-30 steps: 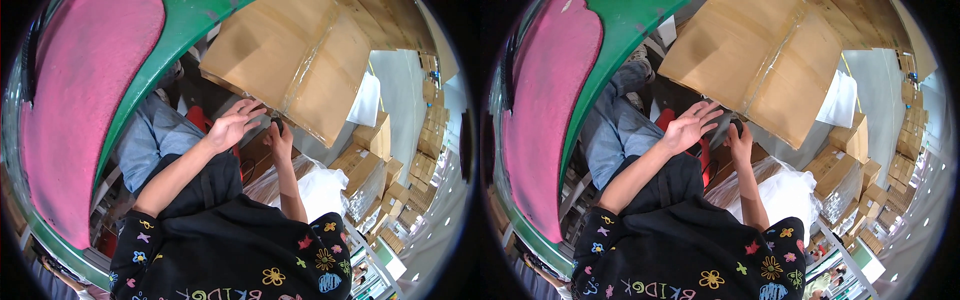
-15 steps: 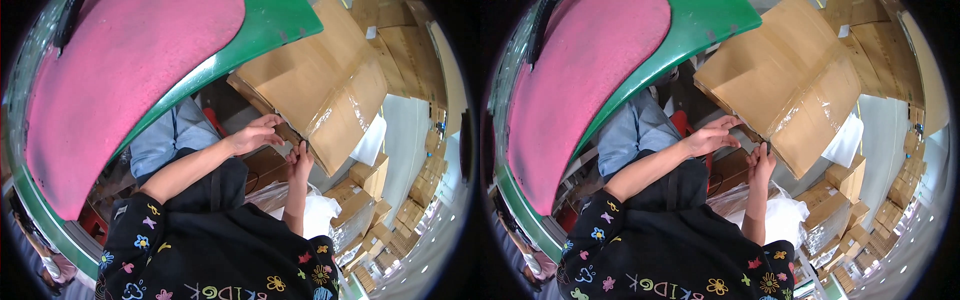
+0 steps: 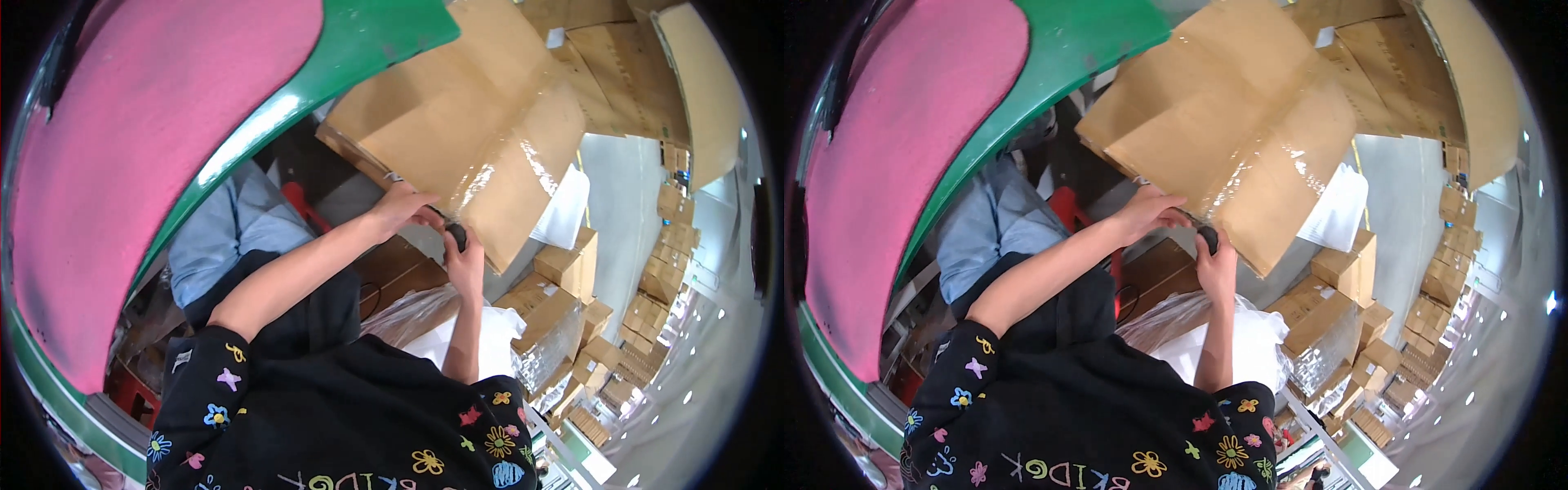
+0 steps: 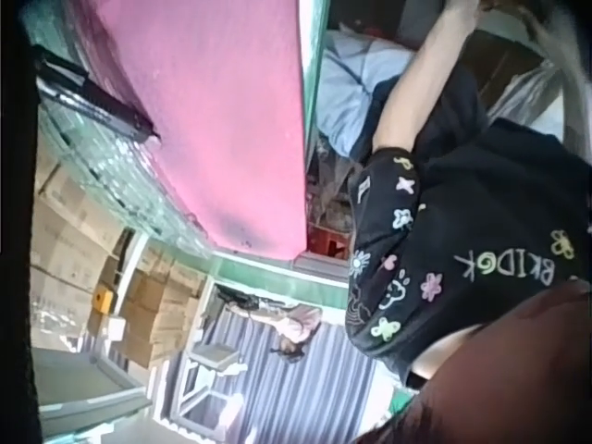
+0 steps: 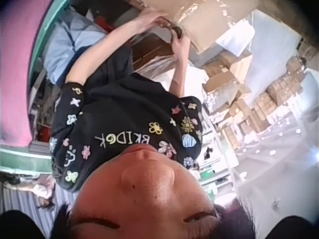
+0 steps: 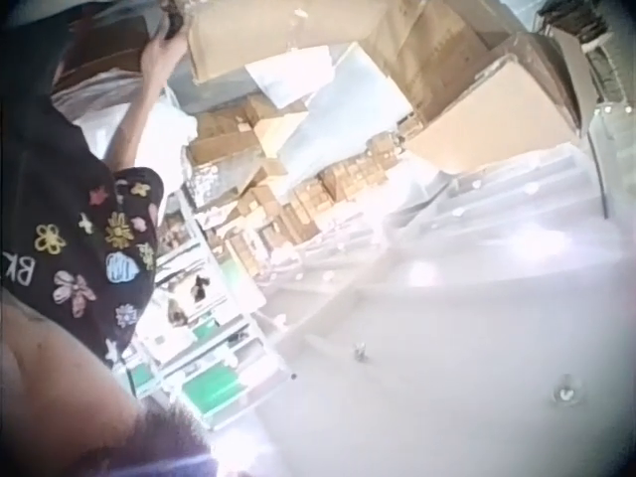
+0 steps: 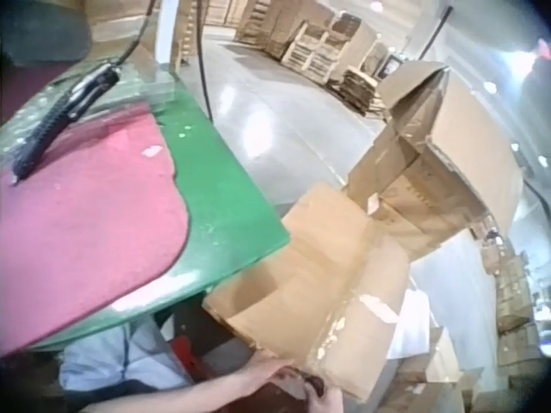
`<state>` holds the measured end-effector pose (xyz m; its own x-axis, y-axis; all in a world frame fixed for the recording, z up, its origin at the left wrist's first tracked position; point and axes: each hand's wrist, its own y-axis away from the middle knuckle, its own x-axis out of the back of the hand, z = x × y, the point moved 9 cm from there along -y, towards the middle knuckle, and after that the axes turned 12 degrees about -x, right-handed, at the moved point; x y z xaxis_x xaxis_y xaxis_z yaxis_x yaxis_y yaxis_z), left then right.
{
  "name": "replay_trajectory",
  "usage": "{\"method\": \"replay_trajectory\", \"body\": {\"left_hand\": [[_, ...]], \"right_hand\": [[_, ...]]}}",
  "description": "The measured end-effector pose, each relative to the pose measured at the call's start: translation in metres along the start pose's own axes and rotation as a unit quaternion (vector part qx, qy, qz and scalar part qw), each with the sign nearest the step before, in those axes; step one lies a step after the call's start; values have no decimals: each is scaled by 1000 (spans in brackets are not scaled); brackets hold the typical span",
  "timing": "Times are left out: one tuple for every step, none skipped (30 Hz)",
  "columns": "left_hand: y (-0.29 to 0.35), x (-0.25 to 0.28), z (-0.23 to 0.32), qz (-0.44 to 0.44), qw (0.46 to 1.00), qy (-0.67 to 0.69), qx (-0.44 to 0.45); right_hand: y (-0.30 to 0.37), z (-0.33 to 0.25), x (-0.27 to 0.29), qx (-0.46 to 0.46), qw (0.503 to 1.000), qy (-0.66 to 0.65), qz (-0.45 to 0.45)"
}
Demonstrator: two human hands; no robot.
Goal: Installing a printed circuit board into a plastic housing and securing it with screws using an electric screwdriver.
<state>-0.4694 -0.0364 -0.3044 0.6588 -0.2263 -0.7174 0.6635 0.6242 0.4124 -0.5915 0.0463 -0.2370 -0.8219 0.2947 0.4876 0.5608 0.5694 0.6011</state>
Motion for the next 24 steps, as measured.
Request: {"method": "replay_trajectory", "body": {"left_hand": [[-2,-6,0,-14,1000,4,-1],[0,-1,-5,-25,997,-67,32],[3,7,-8,-34,988,-137,63],[4,5,-4,-47,988,-133,57],[8,3,7,-107,956,-271,-3],[3,-24,14,-178,890,-415,-56],[2,-35,26,-181,891,-413,-63],[-2,-43,60,-119,867,-461,-150],[-3,-46,89,-51,830,-504,-234],[-11,-40,101,-8,777,-563,-282],[-26,-28,96,-4,777,-561,-285],[-34,-21,95,7,663,-662,-349],[-37,-21,95,16,532,-744,-403],[-36,-22,88,-2,488,-778,-395],[-37,-22,85,1,489,-778,-394],[-39,-20,83,9,496,-777,-388],[-38,-22,80,10,508,-773,-381],[-38,-22,78,5,511,-771,-381],[-39,-20,80,-3,500,-781,-373],[-40,-21,81,-13,490,-791,-366],[-41,-23,83,-14,490,-792,-364],[-38,-23,86,-7,489,-793,-363],[-36,-23,87,-1,488,-795,-361],[-37,-20,82,-9,489,-798,-354]], "right_hand": [[-3,-8,12,31,994,106,-14],[-6,-14,21,60,975,213,-28],[-15,-20,33,62,974,218,-18],[-27,-37,51,104,971,213,39],[-42,-53,65,145,963,208,86],[-69,-47,99,99,979,154,91],[-100,-54,114,64,988,114,84],[-126,-69,131,71,982,131,119],[-150,-86,143,79,975,146,150],[-173,-111,146,117,967,141,175],[-194,-136,149,153,958,137,201],[-220,-152,153,151,961,110,205],[-241,-166,158,149,963,83,211],[-253,-180,157,151,963,85,208],[-257,-204,157,192,922,207,265],[-262,-226,150,230,862,323,316],[-278,-233,156,225,862,326,317],[-295,-242,164,210,862,324,330],[-308,-251,163,198,863,320,337],[-317,-256,163,197,864,321,336],[-327,-262,163,195,862,334,329],[-336,-268,157,194,861,346,318],[-344,-273,152,193,860,357,308],[-351,-276,146,191,863,356,304]]}}
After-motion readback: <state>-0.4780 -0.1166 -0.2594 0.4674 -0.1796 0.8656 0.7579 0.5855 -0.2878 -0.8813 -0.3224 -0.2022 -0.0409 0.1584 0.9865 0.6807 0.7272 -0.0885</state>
